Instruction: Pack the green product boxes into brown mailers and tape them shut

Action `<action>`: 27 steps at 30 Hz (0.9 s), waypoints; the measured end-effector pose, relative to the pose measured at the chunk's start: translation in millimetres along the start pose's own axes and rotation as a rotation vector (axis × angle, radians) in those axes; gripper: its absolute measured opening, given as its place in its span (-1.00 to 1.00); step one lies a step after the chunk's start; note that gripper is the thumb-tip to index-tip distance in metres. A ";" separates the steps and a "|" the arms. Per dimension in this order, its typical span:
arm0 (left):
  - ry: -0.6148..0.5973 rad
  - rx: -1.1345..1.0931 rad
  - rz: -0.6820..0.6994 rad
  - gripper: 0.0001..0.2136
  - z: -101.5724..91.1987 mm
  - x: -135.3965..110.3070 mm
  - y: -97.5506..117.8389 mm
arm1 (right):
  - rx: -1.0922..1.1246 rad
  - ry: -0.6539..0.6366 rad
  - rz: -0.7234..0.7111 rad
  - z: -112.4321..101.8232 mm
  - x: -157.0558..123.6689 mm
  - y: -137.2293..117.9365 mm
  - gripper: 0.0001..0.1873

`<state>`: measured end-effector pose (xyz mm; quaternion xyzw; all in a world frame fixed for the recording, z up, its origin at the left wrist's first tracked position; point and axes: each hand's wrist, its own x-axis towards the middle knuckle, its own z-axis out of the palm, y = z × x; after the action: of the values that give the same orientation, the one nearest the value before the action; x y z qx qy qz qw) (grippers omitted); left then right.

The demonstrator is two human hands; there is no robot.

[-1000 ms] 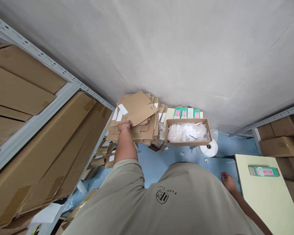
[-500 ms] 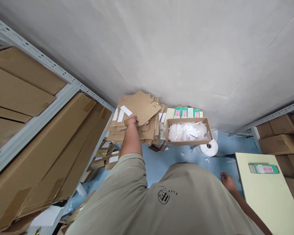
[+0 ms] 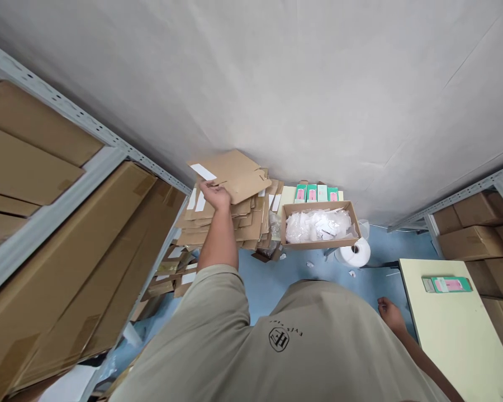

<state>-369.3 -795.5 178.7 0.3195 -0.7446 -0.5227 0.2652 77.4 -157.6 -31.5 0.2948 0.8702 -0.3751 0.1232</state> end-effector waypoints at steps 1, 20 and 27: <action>0.007 0.017 0.083 -0.68 -2.5 -1.5 6.6 | 0.007 0.008 0.005 -0.8 1.0 -3.2 -0.59; -0.631 -0.293 1.059 -0.82 -4.8 -227.6 83.8 | 1.114 -0.118 -0.492 -72.0 36.1 -319.6 -0.25; -1.343 -0.354 0.964 -0.77 -14.3 -308.5 77.9 | 1.333 -0.165 -0.303 -53.0 46.1 -317.6 -0.15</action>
<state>-172.2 -552.5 238.2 -0.4580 -0.7059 -0.5403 0.0063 -151.2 -272.7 169.2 0.1533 0.4731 -0.8645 -0.0724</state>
